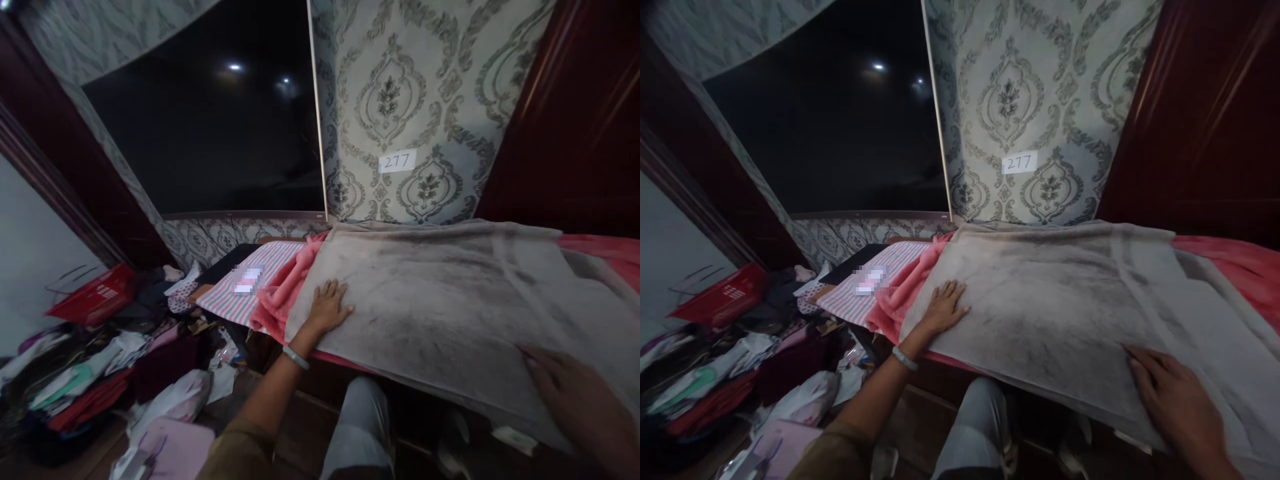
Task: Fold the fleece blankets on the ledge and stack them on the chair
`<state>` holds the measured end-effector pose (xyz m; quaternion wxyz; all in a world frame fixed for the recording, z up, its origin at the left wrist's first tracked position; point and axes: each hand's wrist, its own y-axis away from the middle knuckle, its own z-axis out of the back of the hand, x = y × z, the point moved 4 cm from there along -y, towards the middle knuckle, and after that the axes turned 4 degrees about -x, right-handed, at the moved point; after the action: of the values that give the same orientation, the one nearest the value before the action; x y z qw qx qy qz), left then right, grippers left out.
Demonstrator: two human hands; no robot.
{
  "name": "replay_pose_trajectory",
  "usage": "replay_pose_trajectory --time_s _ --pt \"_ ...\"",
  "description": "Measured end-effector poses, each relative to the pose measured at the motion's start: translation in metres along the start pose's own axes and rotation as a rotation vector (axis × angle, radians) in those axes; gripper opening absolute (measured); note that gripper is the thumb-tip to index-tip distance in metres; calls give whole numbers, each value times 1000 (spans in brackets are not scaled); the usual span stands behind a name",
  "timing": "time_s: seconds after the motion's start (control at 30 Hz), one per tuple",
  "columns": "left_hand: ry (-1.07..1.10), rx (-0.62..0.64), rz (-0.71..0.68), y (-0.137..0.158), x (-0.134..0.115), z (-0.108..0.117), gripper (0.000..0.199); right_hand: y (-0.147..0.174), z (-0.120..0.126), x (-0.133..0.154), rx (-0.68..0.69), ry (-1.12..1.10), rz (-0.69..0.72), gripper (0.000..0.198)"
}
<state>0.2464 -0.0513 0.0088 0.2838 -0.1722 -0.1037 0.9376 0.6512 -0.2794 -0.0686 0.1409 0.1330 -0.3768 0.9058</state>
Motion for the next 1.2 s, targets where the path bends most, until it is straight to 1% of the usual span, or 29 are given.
replay_pose_trajectory --time_s 0.07,0.17,0.27,0.33,0.47,0.6,0.7,0.8,0.9,1.03,1.2 --pt "-29 43 22 3 -3 -4 65 -5 2 7 47 -8 -28 43" --pt "-49 65 26 3 -1 -1 63 -12 11 25 119 11 -33 47" --pt "-60 81 14 -5 1 0 63 -18 24 37 193 118 -14 45" --pt "-118 79 9 -12 4 -3 63 -20 34 36 215 184 -26 43" --pt "-238 66 -17 -21 8 -9 63 -15 56 16 217 245 -80 40" --pt "-273 56 -23 -24 8 -8 65 -11 80 -13 194 312 -196 39" --pt "-271 45 -39 -25 7 -6 67 -18 97 -35 194 369 -313 41" --pt "-259 53 -45 -27 8 -6 70 -31 109 -52 238 442 -478 43" --pt "-237 39 -49 -28 11 -8 73 -44 115 -63 274 488 -590 42" --pt "-209 19 -59 -29 13 -10 74 -56 116 -70 291 516 -642 38" --pt "-203 23 -40 -30 14 -9 73 -61 116 -73 289 493 -687 35"
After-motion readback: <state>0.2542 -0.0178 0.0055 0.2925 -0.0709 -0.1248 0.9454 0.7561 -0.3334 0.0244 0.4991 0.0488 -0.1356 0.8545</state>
